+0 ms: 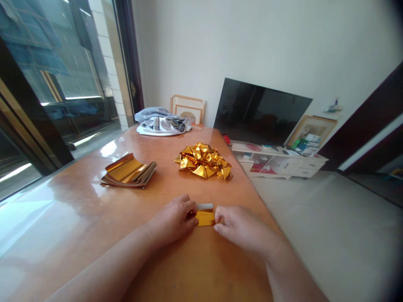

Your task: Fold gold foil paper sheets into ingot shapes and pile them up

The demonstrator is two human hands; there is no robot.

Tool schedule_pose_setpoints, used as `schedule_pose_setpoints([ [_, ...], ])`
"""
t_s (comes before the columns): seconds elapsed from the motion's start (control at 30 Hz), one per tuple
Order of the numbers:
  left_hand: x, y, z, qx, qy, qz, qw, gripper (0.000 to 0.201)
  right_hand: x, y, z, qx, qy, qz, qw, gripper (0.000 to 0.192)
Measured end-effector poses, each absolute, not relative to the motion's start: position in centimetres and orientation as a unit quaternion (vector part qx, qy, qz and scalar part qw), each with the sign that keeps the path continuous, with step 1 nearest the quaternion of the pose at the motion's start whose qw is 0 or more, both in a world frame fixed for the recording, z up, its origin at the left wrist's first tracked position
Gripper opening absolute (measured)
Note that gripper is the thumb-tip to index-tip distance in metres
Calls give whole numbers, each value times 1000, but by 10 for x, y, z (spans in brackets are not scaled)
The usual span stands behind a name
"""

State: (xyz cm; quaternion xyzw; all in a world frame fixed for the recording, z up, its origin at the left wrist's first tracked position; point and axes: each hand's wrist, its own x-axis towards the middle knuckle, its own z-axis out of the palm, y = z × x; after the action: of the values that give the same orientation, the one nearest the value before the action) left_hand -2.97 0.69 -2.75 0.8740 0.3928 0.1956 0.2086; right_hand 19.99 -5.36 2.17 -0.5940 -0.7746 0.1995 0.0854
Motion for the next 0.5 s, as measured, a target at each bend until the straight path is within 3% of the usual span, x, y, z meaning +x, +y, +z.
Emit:
schedule_pose_setpoints([
  [0.5, -29, 6, -24, 870, 402, 189, 214, 10, 207, -37, 3, -592, -762, 237, 109, 9],
])
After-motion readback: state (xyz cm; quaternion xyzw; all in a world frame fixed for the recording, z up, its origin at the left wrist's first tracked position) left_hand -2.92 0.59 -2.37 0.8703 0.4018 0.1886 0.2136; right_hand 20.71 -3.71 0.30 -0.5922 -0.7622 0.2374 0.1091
